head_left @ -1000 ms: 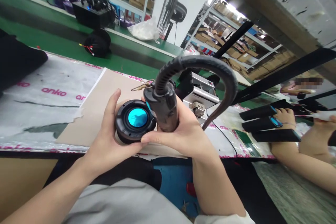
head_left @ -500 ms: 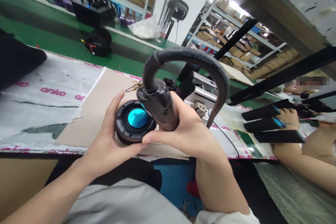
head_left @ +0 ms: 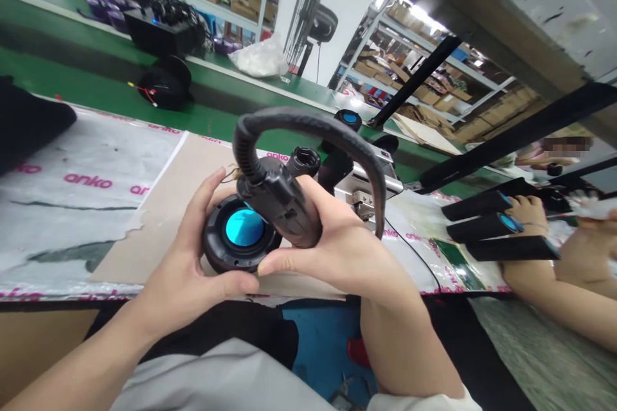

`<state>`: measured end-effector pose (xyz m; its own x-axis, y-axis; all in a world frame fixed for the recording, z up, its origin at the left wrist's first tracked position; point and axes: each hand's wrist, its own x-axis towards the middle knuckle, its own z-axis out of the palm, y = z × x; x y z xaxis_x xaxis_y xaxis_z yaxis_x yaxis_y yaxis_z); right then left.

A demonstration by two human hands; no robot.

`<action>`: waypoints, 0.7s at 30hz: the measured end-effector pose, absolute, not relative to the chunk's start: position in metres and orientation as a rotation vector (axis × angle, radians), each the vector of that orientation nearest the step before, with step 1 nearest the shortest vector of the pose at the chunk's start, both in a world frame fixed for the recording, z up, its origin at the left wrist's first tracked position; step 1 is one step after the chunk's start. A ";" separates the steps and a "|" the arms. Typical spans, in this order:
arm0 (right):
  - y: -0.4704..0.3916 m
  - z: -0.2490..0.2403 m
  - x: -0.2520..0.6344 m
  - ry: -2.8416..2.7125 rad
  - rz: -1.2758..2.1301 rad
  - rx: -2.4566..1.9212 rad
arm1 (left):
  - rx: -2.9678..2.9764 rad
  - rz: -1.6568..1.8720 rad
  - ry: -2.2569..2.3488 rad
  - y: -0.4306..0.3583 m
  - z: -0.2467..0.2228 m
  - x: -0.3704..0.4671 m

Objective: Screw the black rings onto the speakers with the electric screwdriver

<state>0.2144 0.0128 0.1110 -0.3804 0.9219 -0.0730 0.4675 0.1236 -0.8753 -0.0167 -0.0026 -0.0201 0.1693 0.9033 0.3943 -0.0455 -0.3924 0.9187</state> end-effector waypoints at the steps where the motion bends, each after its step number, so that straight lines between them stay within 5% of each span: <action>1: 0.011 0.110 0.214 -1.893 1.185 -1.348 | 1.571 1.377 0.855 -0.001 -0.019 -0.016; 12: 0.006 0.126 0.205 -2.116 1.012 -1.271 | 1.500 1.318 0.936 -0.006 -0.008 -0.016; 21: 0.016 0.089 0.213 -1.797 1.231 -1.091 | 1.490 1.340 0.929 0.000 0.000 -0.015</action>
<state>0.2125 0.0156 0.0887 -0.4085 0.9093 0.0795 0.2542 0.1970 -0.9469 -0.0152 0.0000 0.0004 0.1310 0.9399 0.3153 -0.0346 -0.3135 0.9489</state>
